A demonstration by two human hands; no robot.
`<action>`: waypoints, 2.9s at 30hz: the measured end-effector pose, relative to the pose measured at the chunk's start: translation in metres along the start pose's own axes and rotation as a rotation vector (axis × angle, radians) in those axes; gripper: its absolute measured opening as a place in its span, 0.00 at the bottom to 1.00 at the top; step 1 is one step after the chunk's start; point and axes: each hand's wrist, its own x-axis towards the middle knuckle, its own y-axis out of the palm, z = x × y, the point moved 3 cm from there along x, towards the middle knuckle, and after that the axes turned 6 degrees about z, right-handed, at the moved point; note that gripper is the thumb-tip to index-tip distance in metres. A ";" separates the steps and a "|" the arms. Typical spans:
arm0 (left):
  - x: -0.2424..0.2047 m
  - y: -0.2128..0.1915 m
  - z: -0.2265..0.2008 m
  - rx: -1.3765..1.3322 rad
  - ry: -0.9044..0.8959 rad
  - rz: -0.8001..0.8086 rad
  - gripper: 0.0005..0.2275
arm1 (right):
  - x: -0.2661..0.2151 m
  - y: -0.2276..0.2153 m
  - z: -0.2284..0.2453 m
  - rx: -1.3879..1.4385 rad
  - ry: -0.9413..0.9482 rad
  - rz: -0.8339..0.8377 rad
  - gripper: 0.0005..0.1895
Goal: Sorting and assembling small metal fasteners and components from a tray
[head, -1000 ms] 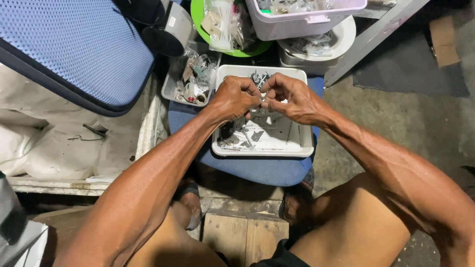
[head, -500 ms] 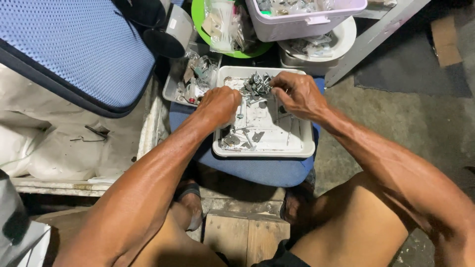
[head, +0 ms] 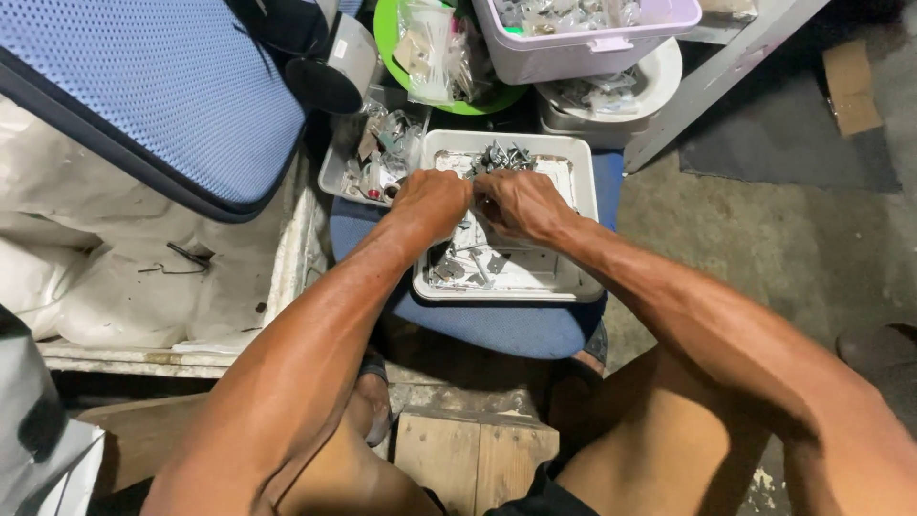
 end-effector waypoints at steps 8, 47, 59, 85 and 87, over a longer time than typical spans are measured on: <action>-0.023 -0.009 -0.003 0.009 0.035 0.018 0.10 | -0.016 -0.049 -0.011 0.479 0.140 -0.022 0.09; -0.016 -0.026 0.000 -0.862 -0.015 -0.132 0.06 | -0.053 -0.093 0.017 0.923 -0.064 -0.016 0.05; -0.043 -0.058 -0.026 -1.085 0.178 -0.183 0.08 | -0.046 -0.087 0.002 0.813 0.042 -0.110 0.13; -0.009 -0.016 0.010 -0.360 0.094 -0.237 0.11 | -0.056 -0.056 -0.038 0.065 0.074 0.138 0.23; -0.023 -0.016 0.007 -0.333 0.121 -0.163 0.08 | -0.053 -0.064 -0.024 0.051 0.111 0.272 0.12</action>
